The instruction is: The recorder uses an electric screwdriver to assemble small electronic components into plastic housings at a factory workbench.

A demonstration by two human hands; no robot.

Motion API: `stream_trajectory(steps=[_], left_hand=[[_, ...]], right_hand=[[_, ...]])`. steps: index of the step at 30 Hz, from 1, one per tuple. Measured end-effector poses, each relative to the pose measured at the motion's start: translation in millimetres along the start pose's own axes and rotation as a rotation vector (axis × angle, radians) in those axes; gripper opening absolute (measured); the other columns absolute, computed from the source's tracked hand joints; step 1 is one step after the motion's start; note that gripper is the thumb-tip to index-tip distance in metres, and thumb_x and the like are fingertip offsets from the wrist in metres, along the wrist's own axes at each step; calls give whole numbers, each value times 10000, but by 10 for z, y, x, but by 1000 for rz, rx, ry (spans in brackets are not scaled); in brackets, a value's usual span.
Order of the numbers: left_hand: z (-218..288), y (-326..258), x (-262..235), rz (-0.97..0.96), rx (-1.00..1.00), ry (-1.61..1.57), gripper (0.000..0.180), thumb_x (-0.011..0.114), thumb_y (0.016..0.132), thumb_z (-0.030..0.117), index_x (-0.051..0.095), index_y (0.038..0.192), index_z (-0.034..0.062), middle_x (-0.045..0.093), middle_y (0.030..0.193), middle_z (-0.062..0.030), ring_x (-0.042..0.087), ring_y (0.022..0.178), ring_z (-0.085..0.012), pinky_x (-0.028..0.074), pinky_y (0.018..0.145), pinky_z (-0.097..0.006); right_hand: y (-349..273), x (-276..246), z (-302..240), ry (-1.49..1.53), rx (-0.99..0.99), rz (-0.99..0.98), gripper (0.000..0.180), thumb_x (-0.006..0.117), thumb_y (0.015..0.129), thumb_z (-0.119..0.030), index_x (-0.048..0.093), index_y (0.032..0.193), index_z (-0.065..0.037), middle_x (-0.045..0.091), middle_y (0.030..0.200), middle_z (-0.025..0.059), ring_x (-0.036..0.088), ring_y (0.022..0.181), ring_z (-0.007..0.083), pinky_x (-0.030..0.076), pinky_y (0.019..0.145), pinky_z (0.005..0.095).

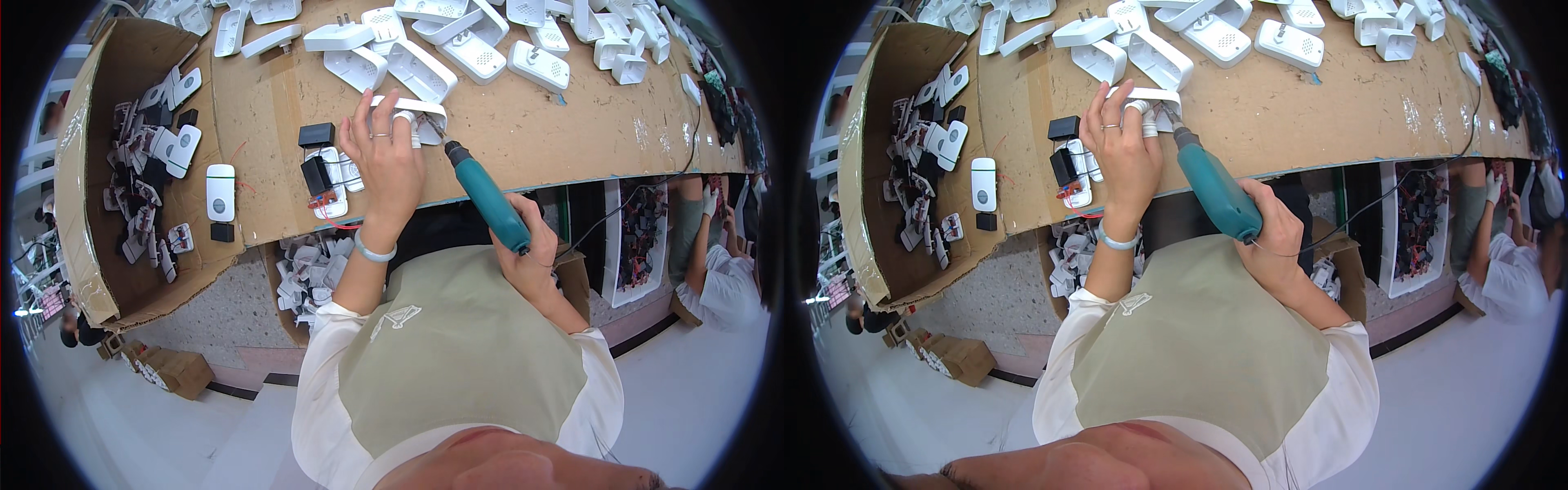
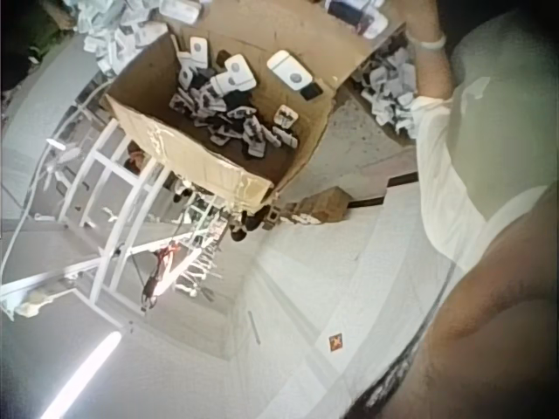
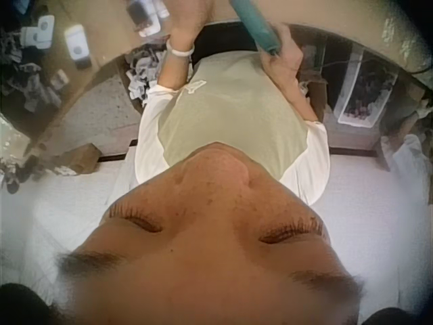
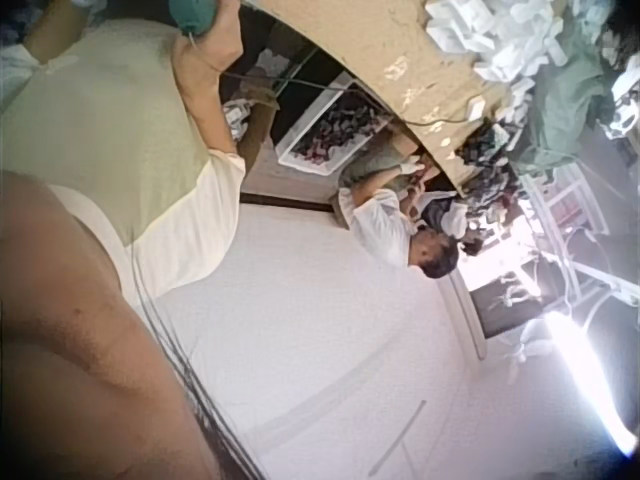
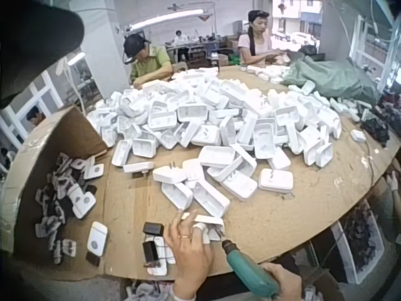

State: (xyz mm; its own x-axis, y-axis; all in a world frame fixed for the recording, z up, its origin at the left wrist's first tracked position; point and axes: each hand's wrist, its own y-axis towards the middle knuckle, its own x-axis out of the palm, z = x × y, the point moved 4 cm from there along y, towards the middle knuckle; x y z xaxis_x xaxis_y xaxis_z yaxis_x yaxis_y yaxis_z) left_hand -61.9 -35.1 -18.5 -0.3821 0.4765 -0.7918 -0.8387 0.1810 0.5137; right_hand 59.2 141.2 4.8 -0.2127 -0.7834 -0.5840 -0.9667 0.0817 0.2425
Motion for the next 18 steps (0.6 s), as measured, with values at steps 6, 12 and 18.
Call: stream_trajectory(steps=[6, 12, 18], left_hand=[[11, 3, -3, -15, -1, 14, 152, 628, 756, -36, 620, 904, -7, 561, 1380, -101, 424, 1378, -372, 256, 1121, -565], [10, -4, 0, -9, 1, 13, 167, 623, 740, -45, 615, 903, -8, 557, 1379, -102, 418, 1382, -373, 256, 1118, -572], [6, -8, 21, 0, 5, 21, 181, 627, 734, -47, 613, 911, -10, 557, 1378, -103, 414, 1384, -377, 256, 1116, -580]], right_hand=[[-20, 0, 20, -19, -15, 7, 467, 715, 704, 79, 582, 1138, -28, 660, 930, 141, 671, 787, 322, 531, 690, 346], [18, -28, -48, -49, -59, 5, 487, 726, 690, 67, 593, 1148, -29, 670, 942, 135, 679, 801, 318, 535, 693, 346], [-47, -129, -53, -9, -85, 4, 371, 715, 823, 73, 600, 1171, 14, 688, 995, 131, 686, 814, 208, 529, 739, 280]])
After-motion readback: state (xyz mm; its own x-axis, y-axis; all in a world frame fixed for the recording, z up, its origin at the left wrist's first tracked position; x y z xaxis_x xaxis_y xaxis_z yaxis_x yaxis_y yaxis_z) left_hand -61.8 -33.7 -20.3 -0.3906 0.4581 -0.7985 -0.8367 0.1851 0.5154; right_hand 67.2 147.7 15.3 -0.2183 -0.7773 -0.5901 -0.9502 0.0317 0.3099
